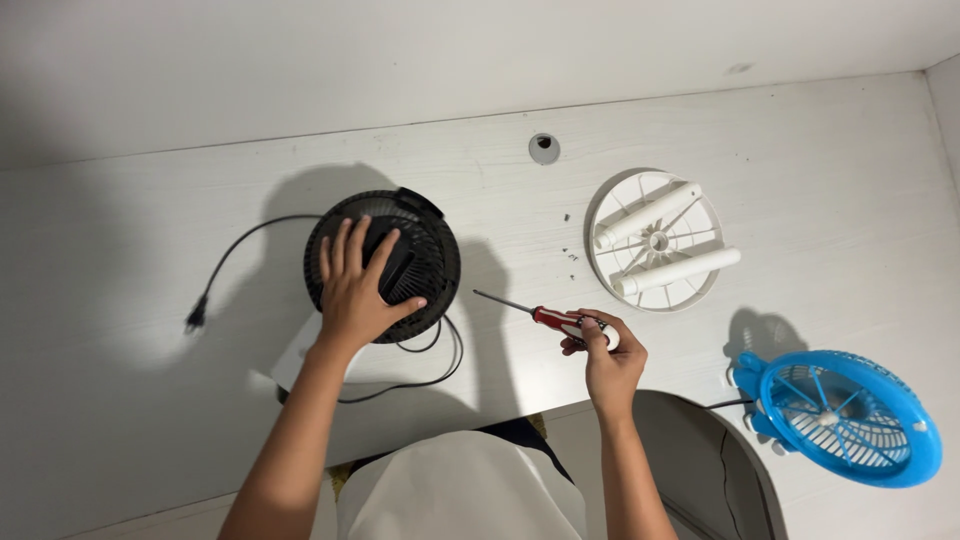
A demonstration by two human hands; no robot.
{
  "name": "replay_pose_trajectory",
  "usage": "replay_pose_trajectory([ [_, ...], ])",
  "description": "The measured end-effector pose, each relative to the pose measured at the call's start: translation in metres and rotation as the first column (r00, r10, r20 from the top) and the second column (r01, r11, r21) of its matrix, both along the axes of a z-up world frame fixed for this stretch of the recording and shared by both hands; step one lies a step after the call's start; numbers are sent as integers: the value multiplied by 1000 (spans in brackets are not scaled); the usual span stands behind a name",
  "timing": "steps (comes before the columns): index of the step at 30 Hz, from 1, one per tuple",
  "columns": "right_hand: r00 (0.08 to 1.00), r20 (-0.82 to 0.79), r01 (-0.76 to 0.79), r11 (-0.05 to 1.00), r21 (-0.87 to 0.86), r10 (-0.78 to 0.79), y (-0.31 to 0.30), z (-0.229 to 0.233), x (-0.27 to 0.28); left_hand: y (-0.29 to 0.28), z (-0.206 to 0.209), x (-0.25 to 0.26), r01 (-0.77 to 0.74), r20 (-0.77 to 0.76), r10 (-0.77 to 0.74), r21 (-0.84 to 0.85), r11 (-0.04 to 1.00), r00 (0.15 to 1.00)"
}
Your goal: The person disassembles a small electric fan on a white table. They use a screwdriver to remove screws from the front grille, detach the grille, and then remove the fan blade from the motor housing. The components are placed on the table.
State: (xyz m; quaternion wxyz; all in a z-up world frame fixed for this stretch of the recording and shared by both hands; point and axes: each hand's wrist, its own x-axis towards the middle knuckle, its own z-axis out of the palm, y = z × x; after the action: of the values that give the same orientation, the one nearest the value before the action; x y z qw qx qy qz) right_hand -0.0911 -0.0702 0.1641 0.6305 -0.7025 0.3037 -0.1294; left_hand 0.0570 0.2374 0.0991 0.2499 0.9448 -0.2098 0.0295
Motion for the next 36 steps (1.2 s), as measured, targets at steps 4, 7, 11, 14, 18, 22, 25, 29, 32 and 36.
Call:
replay_pose_trajectory([
  [4, 999, -23, -29, 999, -42, 28, 19, 7, -1, 15, 3, 12, 150, -83, -151, -24, 988, 985],
  [7, 996, -50, -75, 993, -95, 71, 32, 12, -3, 18, 5, 17, 203, -127, -202, -11, 979, 971],
  [11, 988, -103, -132, 980, -148, 118, 49, 16, -1, 19, 4, 18, 219, -136, -220, -24, 976, 966],
  [14, 978, -106, -198, 956, -217, 179, 61, 21, 5, 17, 3, 18, 218, -148, -216, 3, 976, 965],
  [18, 947, -214, -302, 889, -344, 239, 78, 29, 20, 18, 1, 17, 226, -127, -225, -2, 974, 966],
  [22, 902, -234, -432, 746, -507, 363, 89, 50, 36, 18, 0, 17, 225, -105, -225, -14, 974, 969],
  [25, 819, -456, -572, 543, -615, 347, 93, 66, 53, 15, 2, 17, 224, -102, -225, -15, 974, 969],
  [29, 727, -523, -673, 315, -669, 444, 103, 75, 77, 12, 2, 17, 230, -91, -233, -36, 972, 968],
  [32, 579, -602, -796, 221, -564, 550, 113, 76, 94, 9, 3, 15, 246, -44, -249, -64, 967, 967],
  [36, 385, -710, -918, 162, -363, 589, 114, 80, 115, 5, 6, 17, 222, -100, -225, -46, 974, 969],
])
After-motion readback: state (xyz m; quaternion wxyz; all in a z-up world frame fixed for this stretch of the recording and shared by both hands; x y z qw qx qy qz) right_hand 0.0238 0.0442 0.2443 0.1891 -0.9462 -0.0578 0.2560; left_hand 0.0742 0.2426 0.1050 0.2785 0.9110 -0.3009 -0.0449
